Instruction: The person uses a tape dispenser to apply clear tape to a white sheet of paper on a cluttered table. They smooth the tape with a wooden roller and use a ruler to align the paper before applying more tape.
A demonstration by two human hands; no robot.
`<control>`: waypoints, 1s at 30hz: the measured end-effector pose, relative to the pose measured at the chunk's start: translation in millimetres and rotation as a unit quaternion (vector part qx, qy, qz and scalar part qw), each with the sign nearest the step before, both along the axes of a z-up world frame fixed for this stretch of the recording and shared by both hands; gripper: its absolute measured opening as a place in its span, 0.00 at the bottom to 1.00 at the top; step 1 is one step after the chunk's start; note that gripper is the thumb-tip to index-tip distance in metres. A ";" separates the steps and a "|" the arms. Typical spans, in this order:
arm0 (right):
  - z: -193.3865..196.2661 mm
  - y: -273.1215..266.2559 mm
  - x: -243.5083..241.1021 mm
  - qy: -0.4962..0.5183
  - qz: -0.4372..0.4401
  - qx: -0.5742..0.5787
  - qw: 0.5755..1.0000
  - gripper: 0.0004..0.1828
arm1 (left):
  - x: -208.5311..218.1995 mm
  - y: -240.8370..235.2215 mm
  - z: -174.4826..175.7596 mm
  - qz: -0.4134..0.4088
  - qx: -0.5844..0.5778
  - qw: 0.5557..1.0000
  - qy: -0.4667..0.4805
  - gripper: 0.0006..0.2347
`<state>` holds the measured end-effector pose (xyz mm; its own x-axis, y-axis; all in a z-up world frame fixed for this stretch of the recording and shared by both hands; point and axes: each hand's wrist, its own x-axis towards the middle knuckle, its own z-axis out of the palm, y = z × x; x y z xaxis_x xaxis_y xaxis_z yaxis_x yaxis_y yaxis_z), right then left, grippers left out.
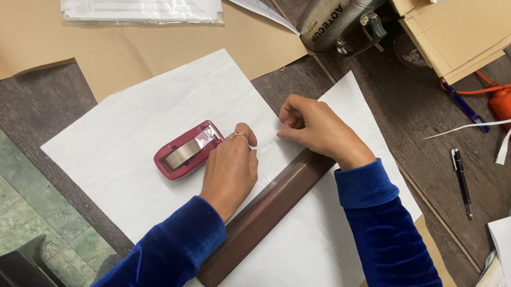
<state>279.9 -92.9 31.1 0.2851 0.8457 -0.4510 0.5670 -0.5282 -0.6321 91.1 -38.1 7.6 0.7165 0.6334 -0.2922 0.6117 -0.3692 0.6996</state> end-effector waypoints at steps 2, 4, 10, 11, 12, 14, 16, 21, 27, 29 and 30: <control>-3.1 0.3 -1.1 -0.001 0.002 -0.003 1.000 0.13 | 1.6 -1.7 -5.9 -0.008 0.010 1.000 0.003 0.04; -6.5 0.6 -1.5 -0.002 0.004 -0.006 1.000 0.14 | 3.4 -2.4 -11.7 -0.016 0.019 1.000 0.007 0.04; -5.1 0.8 -3.0 -0.010 -0.007 -0.017 1.000 0.13 | 7.1 -2.5 -11.3 -0.024 0.024 0.999 0.029 0.04; -6.2 0.8 -2.8 -0.013 -0.006 -0.017 1.000 0.12 | 7.6 -2.6 -11.1 -0.025 0.028 0.999 0.030 0.04; -7.3 1.2 -2.8 -0.017 -0.005 -0.017 1.000 0.12 | 7.7 -2.6 -10.8 -0.025 0.031 0.999 0.031 0.04; -7.4 1.2 -2.5 -0.018 -0.002 -0.020 1.000 0.12 | 7.8 -2.4 -10.1 -0.024 0.023 0.999 0.031 0.04; -8.9 0.9 -1.9 -0.020 0.001 -0.023 1.000 0.12 | 8.3 -1.9 -9.2 -0.024 0.014 0.999 0.030 0.05; -12.8 -0.1 -1.9 -0.021 -0.007 -0.027 0.999 0.11 | 9.8 0.6 -4.0 -0.026 0.009 0.999 0.041 0.05; -3.4 2.0 -6.9 -0.022 -0.017 -0.034 0.999 0.11 | 11.0 1.8 0.1 -0.035 0.008 0.998 0.047 0.05; -8.4 1.8 -5.3 -0.023 -0.017 -0.034 0.999 0.11 | 10.3 2.2 2.9 -0.039 0.013 0.998 0.045 0.05; -10.8 1.6 -4.6 -0.023 -0.016 -0.035 0.999 0.11 | 9.9 2.2 4.4 -0.042 0.016 0.998 0.044 0.05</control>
